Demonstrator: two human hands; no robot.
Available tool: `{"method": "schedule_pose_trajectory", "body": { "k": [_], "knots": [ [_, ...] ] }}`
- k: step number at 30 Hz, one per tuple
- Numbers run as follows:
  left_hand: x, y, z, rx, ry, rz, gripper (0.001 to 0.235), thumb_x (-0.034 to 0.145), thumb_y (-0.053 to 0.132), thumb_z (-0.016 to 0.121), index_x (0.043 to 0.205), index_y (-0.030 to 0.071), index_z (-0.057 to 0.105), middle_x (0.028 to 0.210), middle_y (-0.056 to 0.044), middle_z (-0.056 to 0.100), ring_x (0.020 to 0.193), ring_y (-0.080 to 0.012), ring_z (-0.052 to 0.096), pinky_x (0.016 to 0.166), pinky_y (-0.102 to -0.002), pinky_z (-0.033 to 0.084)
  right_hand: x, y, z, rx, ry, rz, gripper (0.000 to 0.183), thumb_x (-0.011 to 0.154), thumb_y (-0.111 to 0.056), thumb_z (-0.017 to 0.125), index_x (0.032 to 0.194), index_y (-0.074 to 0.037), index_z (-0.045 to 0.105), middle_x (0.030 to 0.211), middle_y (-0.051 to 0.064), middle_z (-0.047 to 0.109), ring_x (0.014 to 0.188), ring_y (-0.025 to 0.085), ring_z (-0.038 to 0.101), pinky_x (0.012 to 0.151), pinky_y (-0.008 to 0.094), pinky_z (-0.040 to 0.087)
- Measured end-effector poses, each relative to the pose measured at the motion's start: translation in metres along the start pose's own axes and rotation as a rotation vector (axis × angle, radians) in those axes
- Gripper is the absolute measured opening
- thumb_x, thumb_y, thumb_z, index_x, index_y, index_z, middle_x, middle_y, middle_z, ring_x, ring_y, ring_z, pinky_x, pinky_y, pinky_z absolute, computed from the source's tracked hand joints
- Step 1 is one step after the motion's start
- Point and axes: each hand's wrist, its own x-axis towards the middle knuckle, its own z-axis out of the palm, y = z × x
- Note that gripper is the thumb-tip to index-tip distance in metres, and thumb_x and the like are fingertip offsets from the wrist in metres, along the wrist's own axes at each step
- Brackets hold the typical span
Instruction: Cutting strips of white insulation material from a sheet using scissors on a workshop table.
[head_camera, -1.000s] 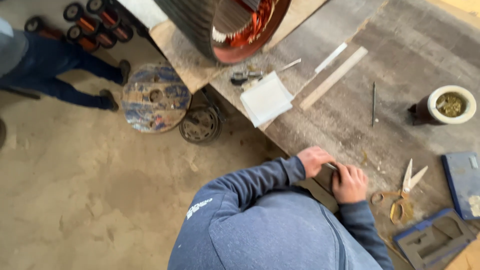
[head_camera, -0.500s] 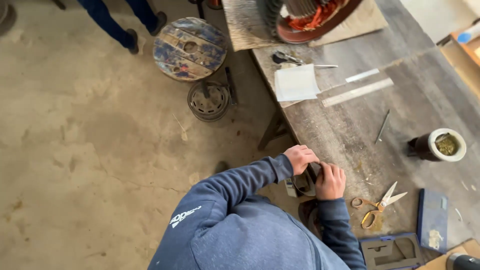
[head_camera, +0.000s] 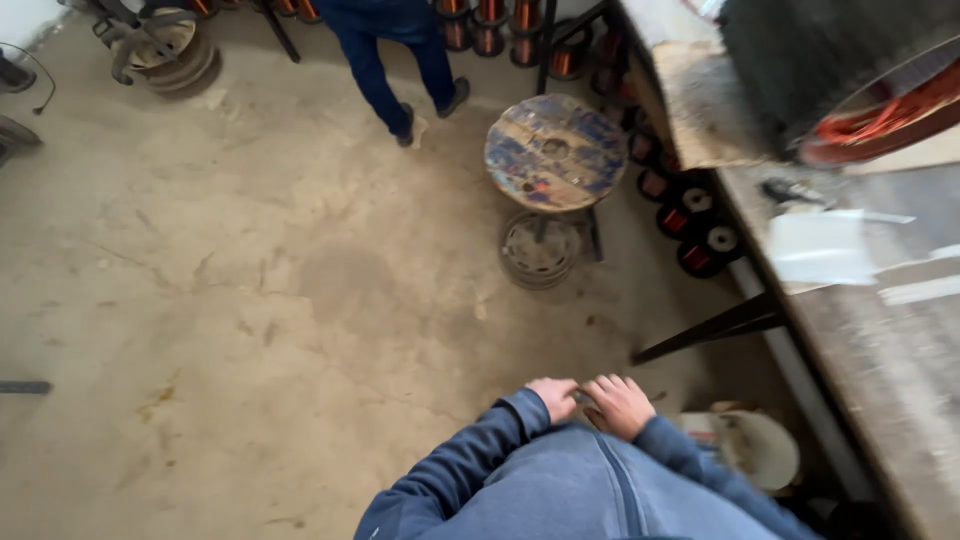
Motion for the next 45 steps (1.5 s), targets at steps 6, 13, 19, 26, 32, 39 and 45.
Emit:
{"method": "schedule_pose_trajectory", "body": {
  "k": [6, 13, 19, 26, 32, 39, 45],
  "knots": [
    [-0.093, -0.1, -0.071, -0.411, 0.146, -0.214, 0.038, 0.096, 0.035, 0.055, 0.119, 0.009, 0.07, 0.107, -0.018, 0.073, 0.1, -0.0348, 0.069, 0.087, -0.043, 0.054, 0.147, -0.078, 0.036, -0.019, -0.147, -0.369, 0.03, 0.085, -0.039, 0.074, 0.1, -0.015, 0.063, 0.087, 0.004, 0.062, 0.085, 0.026, 0.061, 0.073, 0.041, 0.048],
    [-0.15, -0.207, -0.076, -0.773, 0.283, -0.288, 0.033, 0.094, 0.023, 0.06, 0.118, 0.003, 0.071, 0.101, -0.01, 0.075, 0.092, -0.0167, 0.068, 0.084, -0.033, 0.055, 0.27, -0.128, 0.093, 0.18, -0.301, -0.807, 0.027, 0.092, -0.041, 0.071, 0.099, -0.016, 0.062, 0.088, 0.003, 0.062, 0.085, 0.024, 0.062, 0.069, 0.039, 0.049],
    [-0.157, -0.295, -0.128, -1.095, 0.346, -0.259, 0.035, 0.09, 0.016, 0.064, 0.121, 0.002, 0.071, 0.105, -0.005, 0.076, 0.095, -0.0128, 0.067, 0.087, -0.03, 0.053, 0.389, -0.16, 0.12, 0.352, -0.487, -0.964, 0.037, 0.088, -0.041, 0.074, 0.104, -0.01, 0.062, 0.091, 0.01, 0.061, 0.085, 0.031, 0.063, 0.071, 0.044, 0.052],
    [-0.158, -0.395, -0.294, -0.811, 0.507, -0.389, 0.033, 0.089, 0.022, 0.067, 0.117, 0.006, 0.073, 0.1, -0.006, 0.078, 0.091, -0.0145, 0.071, 0.085, -0.031, 0.056, 0.583, -0.2, 0.178, 0.5, -0.545, -0.994, 0.033, 0.091, -0.035, 0.072, 0.111, -0.01, 0.066, 0.091, 0.011, 0.067, 0.083, 0.034, 0.068, 0.072, 0.044, 0.056],
    [-0.179, -0.436, -0.413, -0.662, 0.618, -0.545, 0.034, 0.087, 0.025, 0.069, 0.116, 0.007, 0.073, 0.092, -0.012, 0.077, 0.083, -0.0189, 0.072, 0.077, -0.034, 0.057, 0.729, -0.253, 0.189, 0.532, -0.561, -1.102, 0.032, 0.092, -0.035, 0.072, 0.111, -0.01, 0.065, 0.091, 0.011, 0.068, 0.085, 0.033, 0.068, 0.073, 0.043, 0.057],
    [-0.182, -0.551, -0.505, -0.722, 0.655, -0.44, 0.035, 0.09, 0.026, 0.069, 0.117, 0.005, 0.073, 0.092, -0.014, 0.077, 0.082, -0.0185, 0.073, 0.076, -0.034, 0.057, 0.854, -0.281, 0.269, 0.45, -0.677, -1.064, 0.034, 0.093, -0.038, 0.07, 0.116, -0.013, 0.063, 0.09, 0.011, 0.068, 0.084, 0.033, 0.068, 0.069, 0.045, 0.055],
    [-0.178, -0.681, -0.683, -0.582, 0.577, -0.384, 0.033, 0.091, 0.032, 0.067, 0.113, 0.007, 0.071, 0.093, -0.015, 0.075, 0.083, -0.024, 0.072, 0.076, -0.038, 0.057, 1.027, -0.333, 0.291, 0.486, -0.622, -0.895, 0.026, 0.089, -0.034, 0.07, 0.106, -0.015, 0.065, 0.092, 0.009, 0.07, 0.086, 0.033, 0.069, 0.07, 0.044, 0.056]
  ]
}}
